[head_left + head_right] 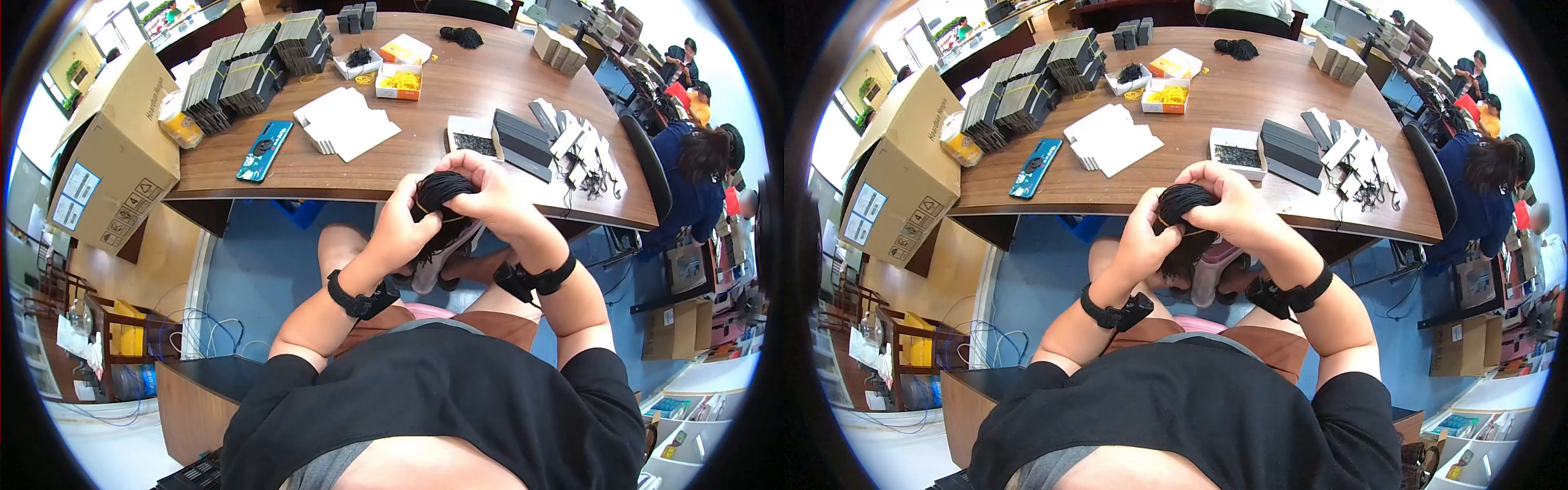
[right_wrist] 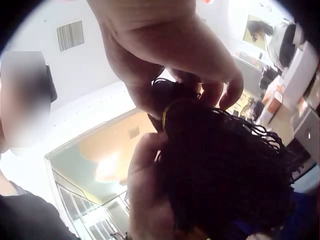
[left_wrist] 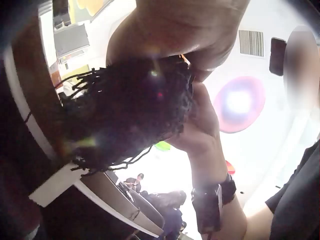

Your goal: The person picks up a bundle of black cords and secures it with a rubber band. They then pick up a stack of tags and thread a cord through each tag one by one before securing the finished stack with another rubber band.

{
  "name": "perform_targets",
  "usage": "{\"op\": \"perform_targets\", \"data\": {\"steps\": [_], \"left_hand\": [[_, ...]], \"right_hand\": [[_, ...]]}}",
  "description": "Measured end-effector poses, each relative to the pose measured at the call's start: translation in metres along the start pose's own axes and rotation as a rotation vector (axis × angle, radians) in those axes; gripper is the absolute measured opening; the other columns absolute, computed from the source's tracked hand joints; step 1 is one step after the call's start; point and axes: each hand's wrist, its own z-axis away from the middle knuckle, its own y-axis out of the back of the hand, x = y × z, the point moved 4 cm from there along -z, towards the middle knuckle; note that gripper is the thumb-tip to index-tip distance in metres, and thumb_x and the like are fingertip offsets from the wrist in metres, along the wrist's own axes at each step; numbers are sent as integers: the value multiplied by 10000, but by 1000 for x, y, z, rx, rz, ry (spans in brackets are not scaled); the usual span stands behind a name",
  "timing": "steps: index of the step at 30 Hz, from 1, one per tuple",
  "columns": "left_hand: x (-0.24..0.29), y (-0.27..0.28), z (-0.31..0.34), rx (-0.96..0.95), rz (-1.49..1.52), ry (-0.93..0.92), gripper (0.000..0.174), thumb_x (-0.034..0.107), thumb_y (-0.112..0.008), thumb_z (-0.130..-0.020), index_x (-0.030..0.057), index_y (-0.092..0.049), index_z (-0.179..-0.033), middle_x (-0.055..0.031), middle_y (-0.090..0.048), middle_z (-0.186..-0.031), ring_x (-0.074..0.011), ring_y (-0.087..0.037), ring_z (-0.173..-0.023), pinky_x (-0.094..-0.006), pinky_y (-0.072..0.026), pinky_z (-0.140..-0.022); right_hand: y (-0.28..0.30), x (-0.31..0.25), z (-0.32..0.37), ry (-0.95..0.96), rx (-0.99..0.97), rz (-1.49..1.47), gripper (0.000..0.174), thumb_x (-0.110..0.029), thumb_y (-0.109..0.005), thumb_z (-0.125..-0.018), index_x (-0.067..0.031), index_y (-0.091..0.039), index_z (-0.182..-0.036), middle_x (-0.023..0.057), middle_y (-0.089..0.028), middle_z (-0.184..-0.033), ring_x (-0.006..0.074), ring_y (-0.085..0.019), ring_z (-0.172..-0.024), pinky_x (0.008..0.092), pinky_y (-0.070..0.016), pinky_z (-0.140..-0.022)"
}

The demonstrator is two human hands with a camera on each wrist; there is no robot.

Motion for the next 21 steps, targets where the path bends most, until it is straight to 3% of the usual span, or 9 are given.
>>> {"op": "perform_targets", "data": {"steps": [3, 5, 8, 9, 11, 14, 15, 19, 21], "left_hand": [[-1, 4, -1, 9, 206, 9, 535, 22, -651, -795, 41, -431, -1282, -110, -552, -1153, -165, -551, -1031, -312, -439, -931], [-10, 18, -3, 41, 315, -31, 584, 39, -663, -829, 52, -407, -1354, -105, -503, -1261, -161, -512, -1076, -306, -431, -927], [-23, 58, -13, 197, 175, -51, 577, 91, -660, -835, 59, -421, -1360, -71, -479, -1334, -177, -464, -1139, -303, -418, -918], [-22, 67, -16, 247, 119, -38, 504, 143, -673, -816, 59, -510, -1286, -75, -512, -1287, -193, -469, -1136, -323, -412, -921], [-16, 90, -21, 275, -387, -79, 407, 64, -638, -818, 48, -575, -1220, -77, -547, -1209, -205, -491, -1138, -327, -421, -955], [6, 101, -27, 344, -1054, -364, 340, 85, -665, -796, 48, -619, -1130, -117, -573, -1126, -270, -513, -1101, -363, -448, -929], [6, 108, -33, 314, -1143, -341, 330, 94, -677, -785, 50, -624, -1107, -127, -575, -1110, -290, -518, -1084, -376, -456, -915], [-10, 123, -55, 192, -1408, -273, 289, 178, -735, -755, 46, -621, -986, -128, -597, -1004, -326, -566, -986, -416, -499, -828], [-20, 129, -59, 117, -1489, -283, 284, 199, -740, -753, 46, -613, -957, -115, -603, -973, -317, -579, -958, -413, -509, -806]], "right_hand": [[-1, 1, -8, 38, -21, 216, 424, 32, -617, -736, 17, -531, -1151, 70, -626, -1019, 124, -603, -980, 258, -490, -862], [3, -16, -20, 158, -26, 549, 423, -42, -639, -713, -12, -589, -1132, 111, -650, -1027, 184, -621, -989, 305, -481, -904], [15, -56, -57, 257, 36, 821, 445, -29, -636, -736, -11, -584, -1178, 75, -649, -1041, 145, -607, -974, 285, -470, -913], [20, -69, -72, 257, 109, 868, 434, -32, -638, -733, -17, -597, -1165, 81, -657, -1026, 154, -614, -961, 288, -473, -910], [27, -87, -97, 433, 199, 904, 447, -31, -643, -731, -37, -602, -1176, 87, -666, -998, 160, -624, -954, 289, -479, -906], [22, -77, -117, 611, 317, 1163, 414, -84, -683, -720, -63, -614, -1128, 133, -671, -972, 288, -625, -946, 385, -494, -863], [17, -68, -119, 680, 360, 1295, 406, -109, -693, -719, -65, -614, -1115, 151, -669, -955, 324, -622, -942, 413, -494, -849], [1, 30, -113, 302, -67, 1781, 466, -220, -757, -715, -94, -563, -1120, 96, -604, -1040, 295, -556, -1055, 445, -444, -911], [-5, 36, -93, 298, -85, 1555, 502, -217, -752, -731, -90, -562, -1178, 97, -568, -1114, 293, -521, -1118, 436, -428, -952]]}}
